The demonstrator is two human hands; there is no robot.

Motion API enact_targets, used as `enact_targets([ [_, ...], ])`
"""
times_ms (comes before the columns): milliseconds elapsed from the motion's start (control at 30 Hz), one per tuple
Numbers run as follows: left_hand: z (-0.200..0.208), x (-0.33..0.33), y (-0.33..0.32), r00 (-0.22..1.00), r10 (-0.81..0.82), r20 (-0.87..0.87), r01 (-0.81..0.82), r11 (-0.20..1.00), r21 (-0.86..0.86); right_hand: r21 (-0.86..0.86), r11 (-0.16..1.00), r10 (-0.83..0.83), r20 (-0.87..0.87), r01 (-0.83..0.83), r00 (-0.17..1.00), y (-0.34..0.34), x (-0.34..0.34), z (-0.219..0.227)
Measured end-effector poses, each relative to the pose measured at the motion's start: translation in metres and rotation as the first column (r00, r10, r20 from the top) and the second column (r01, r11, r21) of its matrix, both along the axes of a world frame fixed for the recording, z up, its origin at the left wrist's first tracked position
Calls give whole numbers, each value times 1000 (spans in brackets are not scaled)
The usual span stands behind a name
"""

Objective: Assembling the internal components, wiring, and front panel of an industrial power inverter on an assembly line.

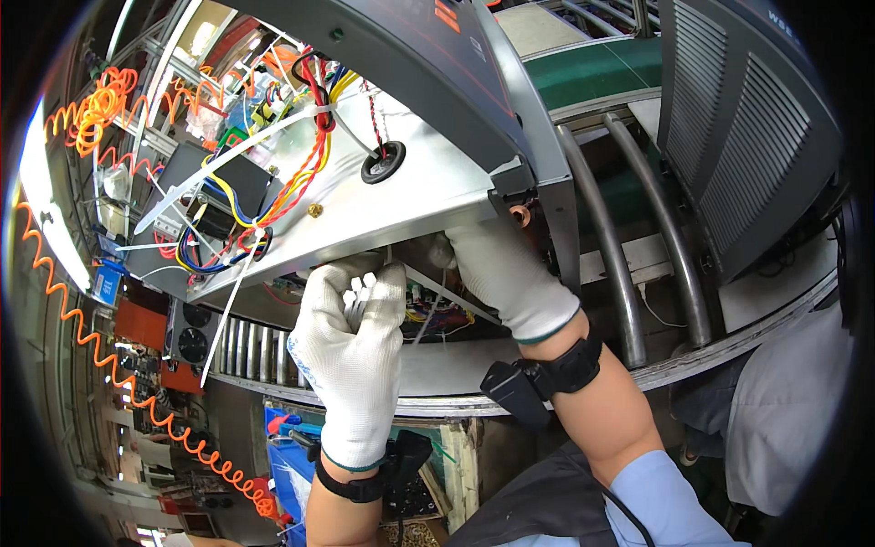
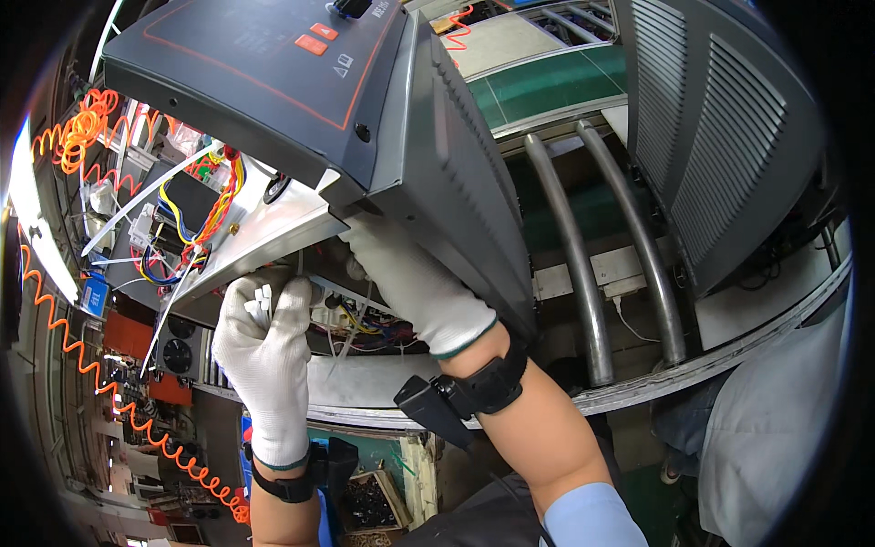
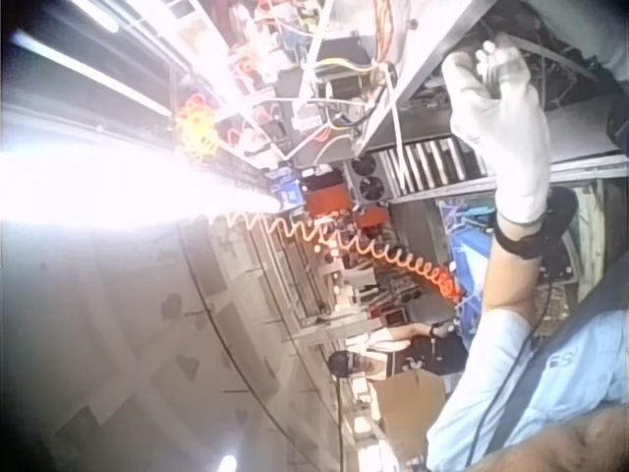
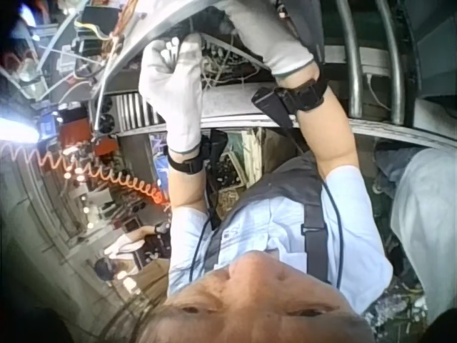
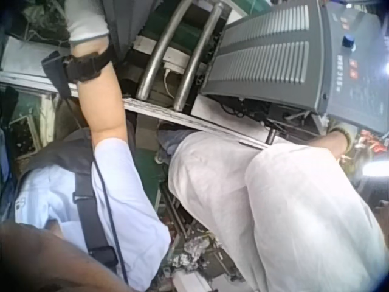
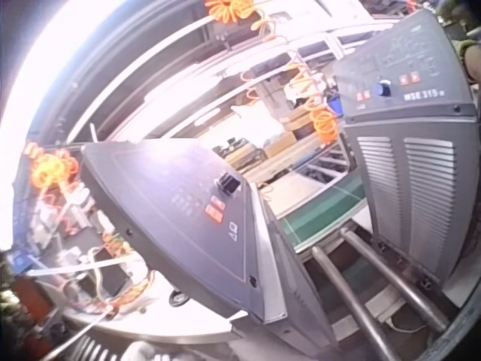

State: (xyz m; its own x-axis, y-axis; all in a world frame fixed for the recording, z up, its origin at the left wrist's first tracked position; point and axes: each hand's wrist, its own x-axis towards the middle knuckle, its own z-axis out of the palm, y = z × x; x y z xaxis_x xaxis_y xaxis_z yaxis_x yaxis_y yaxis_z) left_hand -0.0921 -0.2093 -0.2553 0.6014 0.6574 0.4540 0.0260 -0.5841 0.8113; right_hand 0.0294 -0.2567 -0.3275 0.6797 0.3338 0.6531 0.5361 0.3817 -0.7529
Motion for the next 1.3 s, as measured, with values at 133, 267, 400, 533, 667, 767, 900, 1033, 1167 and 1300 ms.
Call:
enact_targets([
  [133, 6, -5, -4, 995, -36, -91, 30, 997, -66, 88, 983, 174, -191, -160, 966, 10, 5, 4],
  [267, -7, -5, 11, 995, 50, -90, -42, 995, 93, -153, 979, 137, 20, -133, 990, -7, 0, 2],
  [400, 2, -6, 3, 990, 47, -134, -36, 996, 79, 599, 599, 773, -258, -532, 580, -8, -15, -13],
  [533, -12, -9, 9, 995, 40, -88, -25, 986, 164, 851, 243, 963, -154, -465, 222, -2, -10, -30],
  [667, -1, -6, -2, 997, -58, -56, 80, 703, 707, 312, 837, 533, -284, -449, 797, 7, 0, -62],
  [767, 7, -16, 12, 956, 104, -275, 175, 551, 816, -78, 980, 187, 59, -182, 981, -14, -4, -14],
  [900, 24, 1, -4, 805, 324, -497, 344, 427, 836, -200, 967, 146, -83, -160, 986, -12, 4, -18],
  [1033, 36, 10, -3, 793, 457, -402, 315, 257, 914, -223, 975, 25, 86, -5, 996, -6, 3, -12],
  [1167, 26, 20, -7, 799, 484, -357, 174, 382, 908, 60, 911, 393, -423, -407, 817, -2, 3, -12],
  [1300, 21, 19, -6, 785, 530, -321, 126, 372, 920, 660, 594, 783, -605, -460, 143, -2, 4, -30],
])
